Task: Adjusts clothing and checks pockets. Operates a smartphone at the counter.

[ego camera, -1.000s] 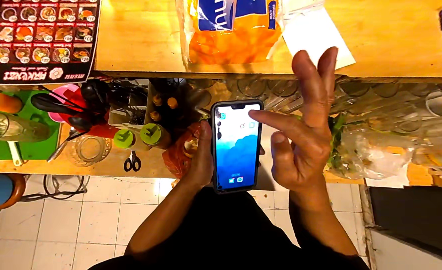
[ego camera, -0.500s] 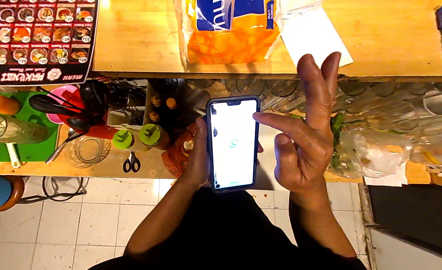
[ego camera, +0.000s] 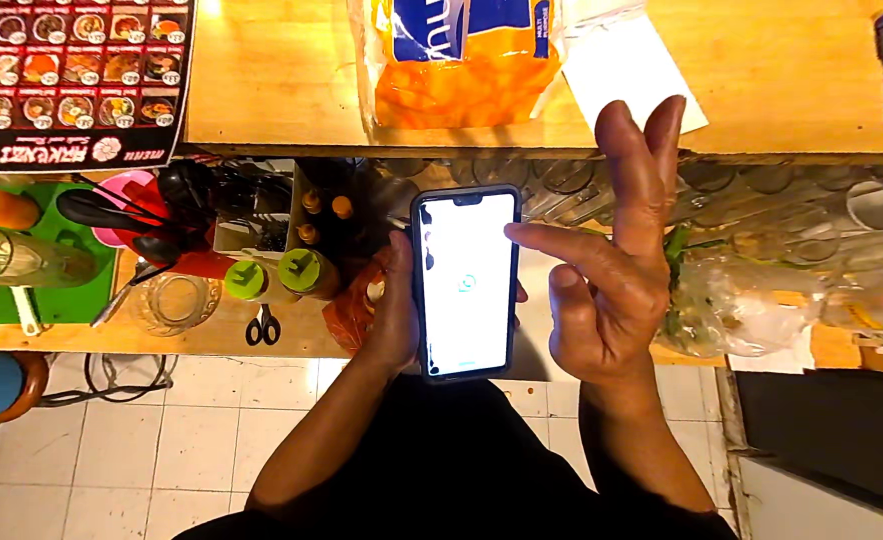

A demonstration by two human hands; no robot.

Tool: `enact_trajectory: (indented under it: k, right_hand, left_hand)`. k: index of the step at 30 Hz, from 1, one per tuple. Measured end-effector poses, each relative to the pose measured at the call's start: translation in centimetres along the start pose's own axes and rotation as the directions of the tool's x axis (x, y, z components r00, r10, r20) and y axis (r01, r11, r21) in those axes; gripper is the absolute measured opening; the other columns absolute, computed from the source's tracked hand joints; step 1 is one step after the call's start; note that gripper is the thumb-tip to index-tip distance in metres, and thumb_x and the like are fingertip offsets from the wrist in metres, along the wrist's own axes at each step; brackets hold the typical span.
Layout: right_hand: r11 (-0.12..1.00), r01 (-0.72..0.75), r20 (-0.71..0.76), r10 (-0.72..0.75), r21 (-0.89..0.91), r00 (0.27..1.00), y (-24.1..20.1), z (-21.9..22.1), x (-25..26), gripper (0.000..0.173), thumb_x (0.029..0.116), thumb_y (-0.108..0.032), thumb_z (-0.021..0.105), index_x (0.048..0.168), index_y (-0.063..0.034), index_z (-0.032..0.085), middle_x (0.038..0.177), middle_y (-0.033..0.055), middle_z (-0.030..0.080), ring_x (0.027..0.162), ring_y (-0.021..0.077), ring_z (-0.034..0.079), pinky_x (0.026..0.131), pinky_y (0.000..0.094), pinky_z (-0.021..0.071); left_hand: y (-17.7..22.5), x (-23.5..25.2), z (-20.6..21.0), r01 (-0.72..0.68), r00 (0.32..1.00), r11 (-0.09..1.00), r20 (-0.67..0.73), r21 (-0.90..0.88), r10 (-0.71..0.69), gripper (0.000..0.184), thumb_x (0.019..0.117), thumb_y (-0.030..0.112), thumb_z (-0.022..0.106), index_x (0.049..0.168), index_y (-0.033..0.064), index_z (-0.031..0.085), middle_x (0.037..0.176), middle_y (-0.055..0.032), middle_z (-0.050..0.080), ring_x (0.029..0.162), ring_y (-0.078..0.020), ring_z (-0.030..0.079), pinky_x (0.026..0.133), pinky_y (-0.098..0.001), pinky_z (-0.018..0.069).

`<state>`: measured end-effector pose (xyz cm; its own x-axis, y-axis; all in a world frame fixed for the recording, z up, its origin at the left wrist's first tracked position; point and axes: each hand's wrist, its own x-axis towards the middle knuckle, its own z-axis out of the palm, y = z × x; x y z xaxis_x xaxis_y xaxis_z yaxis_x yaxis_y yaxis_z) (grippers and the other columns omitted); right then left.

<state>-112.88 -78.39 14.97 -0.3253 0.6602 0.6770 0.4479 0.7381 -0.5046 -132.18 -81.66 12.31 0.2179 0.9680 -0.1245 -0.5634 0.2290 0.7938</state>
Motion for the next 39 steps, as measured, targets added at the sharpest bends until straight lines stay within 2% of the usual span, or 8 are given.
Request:
enact_trajectory:
  k: [3, 22, 24, 26, 29, 32, 36, 39]
  right_hand:
    - [1.0, 0.002, 0.003, -0.002, 0.003, 1.0, 0.0, 0.0, 0.1, 0.036, 0.1055, -0.027, 0.04, 0.114, -0.0157, 0.073, 0.166, 0.0182, 0.03, 0.158, 0.0405, 0.006, 0.129, 0.0602, 0.0057]
    - [1.0, 0.017, 0.002, -0.017, 0.002, 1.0, 0.7, -0.1, 0.8, 0.036, 0.1054, -0.027, 0.04, 0.114, -0.0153, 0.073, 0.166, 0.0187, 0.029, 0.158, 0.041, 0.006, 0.129, 0.0606, 0.0065]
    - [1.0, -0.009, 0.01, 0.009, 0.001, 1.0, 0.5, -0.2, 0.5, 0.037, 0.1061, -0.028, 0.039, 0.116, -0.0161, 0.073, 0.167, 0.0182, 0.028, 0.158, 0.0418, 0.005, 0.128, 0.0624, 0.0065]
    - [0.997, -0.076, 0.013, 0.076, -0.015, 0.997, 0.2, -0.2, -0.1, 0.04, 0.1077, -0.034, 0.036, 0.122, -0.0225, 0.072, 0.168, 0.0123, 0.028, 0.158, 0.0398, 0.007, 0.128, 0.063, 0.0095]
    - [0.993, -0.112, -0.037, 0.111, -0.024, 0.993, 0.9, 0.4, 0.9, 0.041, 0.1085, -0.046, 0.035, 0.136, -0.0316, 0.063, 0.168, 0.0025, 0.032, 0.159, 0.0339, 0.011, 0.129, 0.0593, 0.0119]
    - [0.997, -0.059, -0.03, 0.061, 0.044, 0.998, 1.7, -0.3, 2.7, 0.05, 0.1054, -0.051, 0.042, 0.15, -0.0277, 0.048, 0.17, 0.0027, 0.025, 0.16, 0.0282, 0.01, 0.13, 0.0533, 0.0126]
    - [0.982, 0.023, -0.133, 0.002, 0.189, 0.991, 1.3, -2.3, 4.9, 0.072, 0.0993, -0.063, 0.047, 0.161, -0.0289, 0.032, 0.173, -0.0006, 0.015, 0.159, 0.0202, 0.013, 0.129, 0.048, 0.0201]
    - [0.943, 0.047, -0.209, 0.024, 0.33, 0.978, 1.0, -3.0, 5.8, 0.079, 0.0982, -0.064, 0.051, 0.164, -0.0301, 0.023, 0.171, -0.0021, 0.021, 0.157, 0.0187, 0.023, 0.125, 0.047, 0.0295]
  left_hand:
    - [-0.1, 0.2, -0.3, -0.015, 0.998, 0.999, 0.061, -0.033, 0.017, 0.059, 0.1011, 0.07, 0.029, 0.133, 0.0309, 0.06, 0.113, 0.0049, 0.074, 0.1, -0.0071, 0.072, 0.083, -0.03, 0.0622]
    - [0.0, 0.9, -0.6, -0.001, 0.991, 0.996, 0.136, -0.089, 0.013, 0.062, 0.1004, 0.072, 0.028, 0.134, 0.0292, 0.059, 0.113, -0.0002, 0.074, 0.098, -0.0123, 0.074, 0.081, -0.034, 0.0635]
    - [-0.2, 0.6, -0.5, 0.005, 0.997, 0.998, 0.076, -0.064, 0.0, 0.061, 0.099, 0.073, 0.031, 0.134, 0.0313, 0.059, 0.114, 0.0025, 0.074, 0.101, -0.01, 0.073, 0.084, -0.0333, 0.0626]
    - [-0.1, 0.0, 0.2, 0.007, 0.994, 1.0, -0.105, 0.009, -0.006, 0.064, 0.0955, 0.074, 0.041, 0.136, 0.028, 0.057, 0.119, 0.0079, 0.072, 0.109, -0.0048, 0.069, 0.093, -0.0301, 0.0593]
    - [0.2, 0.3, 0.5, -0.036, 0.976, 0.999, -0.216, 0.03, 0.041, 0.076, 0.0976, 0.068, 0.047, 0.146, 0.0092, 0.043, 0.129, 0.0044, 0.068, 0.119, -0.0044, 0.064, 0.103, -0.03, 0.0542]
    - [0.5, 0.3, 1.0, -0.011, 0.955, 0.997, -0.293, 0.081, 0.035, 0.057, 0.1107, 0.043, 0.027, 0.145, -0.0012, 0.039, 0.124, -0.0024, 0.067, 0.114, -0.0038, 0.064, 0.101, -0.0298, 0.0536]
    - [0.8, 0.4, 1.0, 0.051, 0.946, 0.995, -0.324, 0.082, -0.022, 0.053, 0.1118, 0.035, 0.016, 0.14, 0.0013, 0.045, 0.117, -0.0014, 0.069, 0.108, -0.0026, 0.065, 0.098, -0.0289, 0.0545]
    - [0.1, 0.6, 0.0, 0.027, 0.941, 0.993, -0.339, 0.111, 0.013, 0.052, 0.1121, 0.034, 0.017, 0.14, 0.0009, 0.045, 0.119, -0.0034, 0.067, 0.11, -0.0036, 0.065, 0.097, -0.0293, 0.0549]
